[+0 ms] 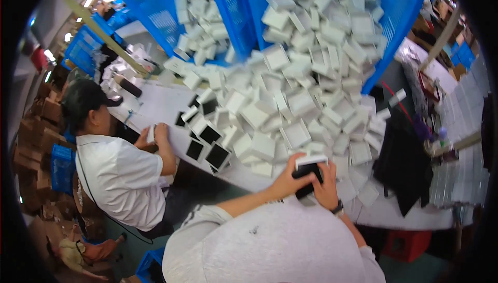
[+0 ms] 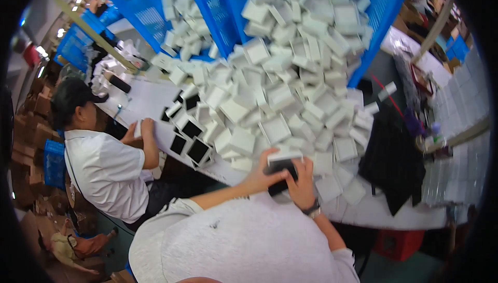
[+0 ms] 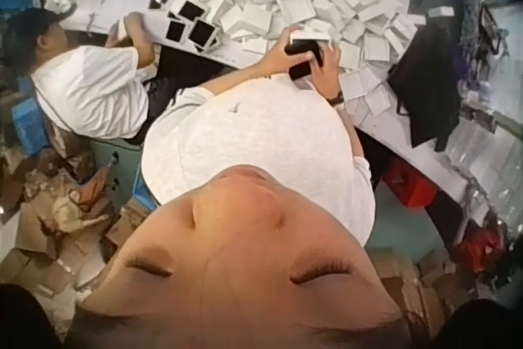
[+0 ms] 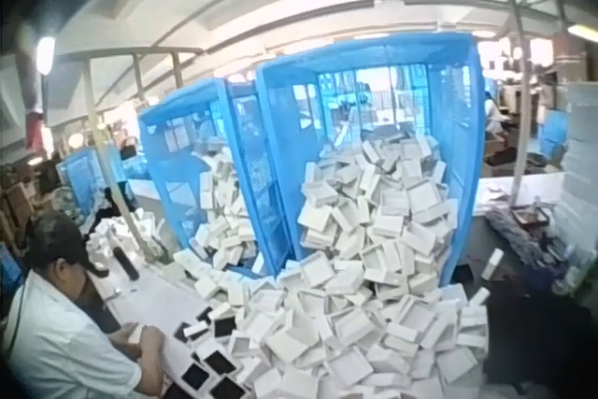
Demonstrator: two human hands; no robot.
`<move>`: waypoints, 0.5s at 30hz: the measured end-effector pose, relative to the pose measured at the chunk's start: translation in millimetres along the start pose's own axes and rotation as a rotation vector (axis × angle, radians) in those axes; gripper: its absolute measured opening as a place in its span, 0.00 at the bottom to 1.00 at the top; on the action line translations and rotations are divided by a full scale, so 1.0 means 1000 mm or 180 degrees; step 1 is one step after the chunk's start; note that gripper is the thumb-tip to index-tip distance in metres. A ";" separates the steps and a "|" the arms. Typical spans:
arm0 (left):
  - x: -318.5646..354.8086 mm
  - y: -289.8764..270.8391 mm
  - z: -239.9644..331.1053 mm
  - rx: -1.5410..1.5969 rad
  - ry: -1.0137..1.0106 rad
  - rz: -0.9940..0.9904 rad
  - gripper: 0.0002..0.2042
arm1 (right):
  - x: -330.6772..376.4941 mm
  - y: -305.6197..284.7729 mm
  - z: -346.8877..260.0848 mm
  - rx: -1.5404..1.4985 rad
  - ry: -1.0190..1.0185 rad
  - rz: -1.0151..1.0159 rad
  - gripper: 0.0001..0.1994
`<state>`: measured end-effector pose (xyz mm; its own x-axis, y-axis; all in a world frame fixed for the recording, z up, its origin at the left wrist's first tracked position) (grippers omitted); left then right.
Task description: Packaging electronic components into white gift boxes and applying black foam inserts on an assembly line.
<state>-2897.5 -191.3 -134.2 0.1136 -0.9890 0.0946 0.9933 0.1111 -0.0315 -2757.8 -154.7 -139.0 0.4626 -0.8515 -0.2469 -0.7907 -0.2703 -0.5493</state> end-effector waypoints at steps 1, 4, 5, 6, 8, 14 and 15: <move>0.000 -0.002 -0.003 0.0099 -0.0085 0.0113 0.33 | -0.003 -0.003 -0.005 0.0218 -0.0124 0.0089 0.21; 0.005 -0.008 0.000 0.0090 -0.0127 0.0308 0.29 | -0.014 -0.014 -0.020 -0.0362 0.0004 0.0307 0.14; 0.006 -0.008 -0.005 0.0303 -0.0328 0.0333 0.24 | -0.014 -0.013 -0.014 -0.0483 0.0089 0.0303 0.10; 0.004 -0.007 -0.011 0.0634 -0.0269 0.0310 0.20 | -0.013 -0.011 -0.008 -0.0626 0.0128 0.0318 0.07; 0.002 -0.009 -0.020 0.0964 -0.0630 0.0240 0.14 | -0.006 -0.008 -0.002 -0.1214 0.0447 0.0368 0.06; 0.011 -0.004 -0.014 0.1129 -0.0633 0.0215 0.16 | 0.008 -0.009 -0.006 -0.1757 0.0909 0.0325 0.05; 0.014 -0.004 -0.013 0.1189 -0.0578 0.0238 0.17 | 0.008 -0.011 -0.013 -0.1338 0.0915 0.0317 0.06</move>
<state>-2900.5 -206.4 -145.6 0.1542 -0.9474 0.2806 0.9177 0.2426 0.3147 -2750.8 -164.5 -125.1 0.2948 -0.9553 -0.0199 -0.9454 -0.2886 -0.1517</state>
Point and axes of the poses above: each hand's wrist, its own x-axis away from the middle knuckle, its own y-axis out of the palm, z = x × y, the point moved 6 cm from there along -x, towards the middle knuckle, and after that the axes turned 1 degree about z, right-handed, at the moved point
